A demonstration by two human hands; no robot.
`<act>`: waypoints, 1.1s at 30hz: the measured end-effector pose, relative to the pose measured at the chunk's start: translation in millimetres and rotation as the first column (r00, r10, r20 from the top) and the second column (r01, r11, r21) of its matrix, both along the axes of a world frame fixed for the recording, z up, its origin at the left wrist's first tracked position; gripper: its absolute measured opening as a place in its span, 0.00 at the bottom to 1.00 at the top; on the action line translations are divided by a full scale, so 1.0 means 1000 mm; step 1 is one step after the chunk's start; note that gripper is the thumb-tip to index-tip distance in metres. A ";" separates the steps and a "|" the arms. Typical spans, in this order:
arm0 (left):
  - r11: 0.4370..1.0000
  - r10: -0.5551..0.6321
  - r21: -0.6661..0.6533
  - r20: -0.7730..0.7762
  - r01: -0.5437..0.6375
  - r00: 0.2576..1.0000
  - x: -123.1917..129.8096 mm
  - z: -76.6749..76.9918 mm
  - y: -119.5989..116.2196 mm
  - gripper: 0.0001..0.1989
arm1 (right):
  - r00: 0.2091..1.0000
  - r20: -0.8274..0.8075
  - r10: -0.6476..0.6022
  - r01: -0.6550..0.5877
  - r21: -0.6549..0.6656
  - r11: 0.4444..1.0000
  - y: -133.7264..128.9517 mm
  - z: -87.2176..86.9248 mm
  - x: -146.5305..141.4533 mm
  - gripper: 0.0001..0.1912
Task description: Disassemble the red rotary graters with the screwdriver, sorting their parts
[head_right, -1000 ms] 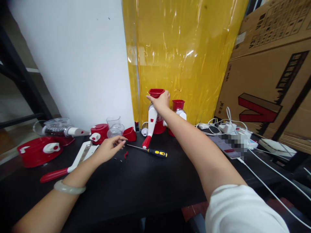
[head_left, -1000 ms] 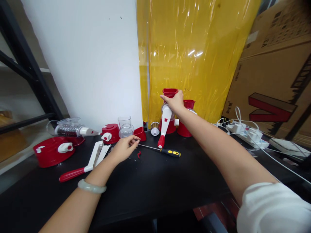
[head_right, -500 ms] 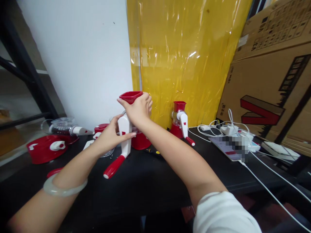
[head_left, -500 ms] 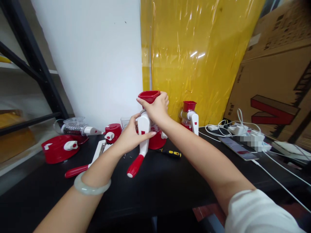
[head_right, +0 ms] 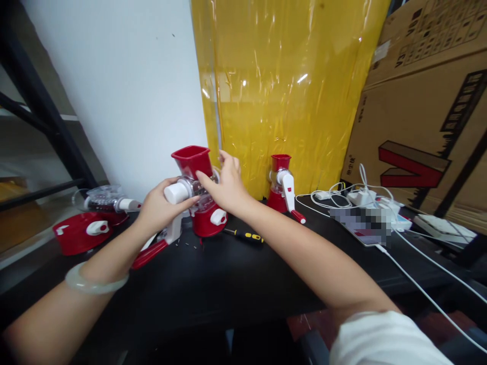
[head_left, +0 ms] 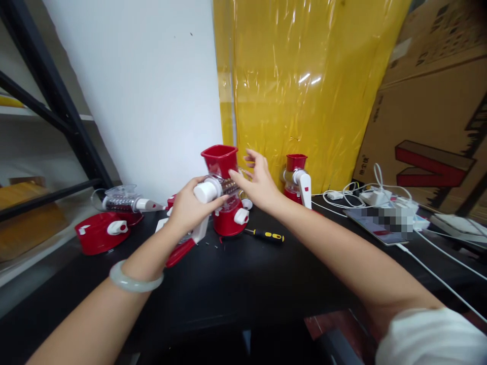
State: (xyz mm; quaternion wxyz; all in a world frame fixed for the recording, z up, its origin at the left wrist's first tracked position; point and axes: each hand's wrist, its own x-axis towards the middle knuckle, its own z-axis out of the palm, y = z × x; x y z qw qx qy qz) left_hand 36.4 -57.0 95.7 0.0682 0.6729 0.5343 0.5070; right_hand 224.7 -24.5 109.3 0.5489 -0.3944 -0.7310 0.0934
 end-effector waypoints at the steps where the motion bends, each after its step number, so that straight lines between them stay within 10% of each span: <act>1: 1.000 0.002 -0.014 0.000 -0.002 1.000 -0.009 0.001 -0.001 0.35 | 0.994 0.102 0.028 -0.029 0.004 1.000 -0.004 -0.011 0.015 0.36; 5: 1.000 0.005 -0.021 0.045 -0.004 0.999 -0.048 0.004 -0.002 0.33 | 0.890 0.442 0.114 -0.069 -0.116 0.991 -0.020 -0.069 0.077 0.16; 11: 0.990 -0.132 -0.019 0.163 0.136 0.978 -0.062 0.009 0.008 0.32 | 0.668 0.737 0.098 0.066 -0.190 0.980 -0.021 -0.131 0.113 0.16; 19: 0.967 -0.246 -0.012 0.231 0.256 0.941 -0.045 0.015 0.008 0.31 | 0.536 0.843 0.053 0.162 -0.164 0.973 -0.007 -0.137 0.128 0.12; 33: 0.942 -0.314 -0.069 0.174 0.330 0.933 -0.036 -0.013 0.016 0.33 | 0.580 0.766 -0.278 0.417 0.015 0.909 -0.083 -0.168 0.243 0.16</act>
